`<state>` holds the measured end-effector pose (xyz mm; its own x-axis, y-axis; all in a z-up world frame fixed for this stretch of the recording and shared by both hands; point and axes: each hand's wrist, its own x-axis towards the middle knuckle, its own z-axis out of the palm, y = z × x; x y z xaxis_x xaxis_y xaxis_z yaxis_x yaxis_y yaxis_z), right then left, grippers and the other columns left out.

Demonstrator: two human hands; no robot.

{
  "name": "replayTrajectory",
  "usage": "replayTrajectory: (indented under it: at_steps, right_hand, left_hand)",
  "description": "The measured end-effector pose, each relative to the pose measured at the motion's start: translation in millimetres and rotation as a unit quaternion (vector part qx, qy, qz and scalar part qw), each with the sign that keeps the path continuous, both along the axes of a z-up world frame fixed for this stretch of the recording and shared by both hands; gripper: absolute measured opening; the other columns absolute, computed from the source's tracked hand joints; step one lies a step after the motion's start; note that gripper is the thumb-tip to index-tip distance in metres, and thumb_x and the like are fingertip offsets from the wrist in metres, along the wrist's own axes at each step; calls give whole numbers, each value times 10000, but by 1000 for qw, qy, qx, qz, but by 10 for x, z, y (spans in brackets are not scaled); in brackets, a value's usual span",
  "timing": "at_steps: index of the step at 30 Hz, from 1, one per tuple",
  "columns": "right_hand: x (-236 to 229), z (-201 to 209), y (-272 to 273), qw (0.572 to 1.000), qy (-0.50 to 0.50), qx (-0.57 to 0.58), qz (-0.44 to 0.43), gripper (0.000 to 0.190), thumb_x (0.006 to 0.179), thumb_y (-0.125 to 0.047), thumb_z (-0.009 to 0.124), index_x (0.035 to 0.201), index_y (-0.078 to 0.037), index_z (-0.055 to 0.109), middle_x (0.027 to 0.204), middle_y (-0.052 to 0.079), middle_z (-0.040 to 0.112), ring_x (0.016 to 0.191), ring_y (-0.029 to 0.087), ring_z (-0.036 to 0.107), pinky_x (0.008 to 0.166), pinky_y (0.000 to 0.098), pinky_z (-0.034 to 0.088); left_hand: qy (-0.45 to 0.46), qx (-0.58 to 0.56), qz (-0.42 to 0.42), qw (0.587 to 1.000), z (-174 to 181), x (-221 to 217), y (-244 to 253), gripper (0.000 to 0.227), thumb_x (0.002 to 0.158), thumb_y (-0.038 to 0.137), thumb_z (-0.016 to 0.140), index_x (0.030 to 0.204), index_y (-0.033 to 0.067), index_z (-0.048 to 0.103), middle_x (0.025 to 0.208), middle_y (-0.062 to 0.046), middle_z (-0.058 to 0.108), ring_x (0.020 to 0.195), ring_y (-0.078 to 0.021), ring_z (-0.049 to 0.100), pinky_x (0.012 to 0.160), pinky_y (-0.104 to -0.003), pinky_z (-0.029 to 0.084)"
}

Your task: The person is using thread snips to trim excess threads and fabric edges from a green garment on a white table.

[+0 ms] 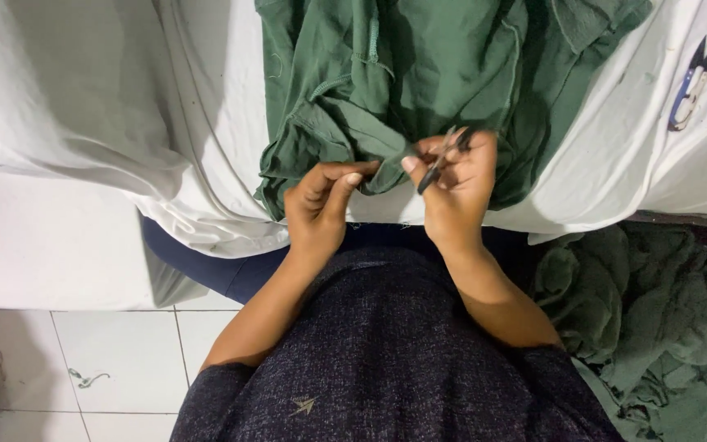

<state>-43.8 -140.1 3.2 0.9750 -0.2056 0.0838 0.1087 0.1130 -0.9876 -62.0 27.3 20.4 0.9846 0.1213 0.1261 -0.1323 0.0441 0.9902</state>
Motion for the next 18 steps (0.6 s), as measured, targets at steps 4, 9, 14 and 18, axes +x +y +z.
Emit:
replayTrajectory:
  at_steps: [4,9,14,18]
  right_hand:
    - [87,-5,-116,995,31,89,-19,396,914,57,750,1116,-92,444,960,132,710,831,130,681,683,207,481]
    - [97,-98,-201,988,62,136,-25,395,919,41,756,1122,-102,448,961,159,718,768,122,655,618,201,489]
    - [97,44,-135,987,78,133,-44,402,908,48,762,1118,-116,463,958,116,709,764,75,632,628,162,480]
    - [72,30,-105,994,62,86,-29,431,902,39,784,1130,-125,458,970,122,710,826,79,627,711,191,481]
  left_hand:
    - [-99,98,-106,984,327,-16,129,118,974,89,684,877,92,751,854,-99,797,1036,-312,769,908,-410,527]
    - [-231,181,-223,929,271,-189,44,373,914,381,751,690,110,626,704,-56,706,805,-293,733,803,-426,522]
    - [-216,245,-108,939,238,-127,36,287,863,292,836,769,86,659,644,-93,584,628,-323,598,650,-436,478]
    - [-225,365,-24,903,313,61,-85,373,840,222,868,1142,72,709,939,-58,648,846,-253,619,709,-369,460]
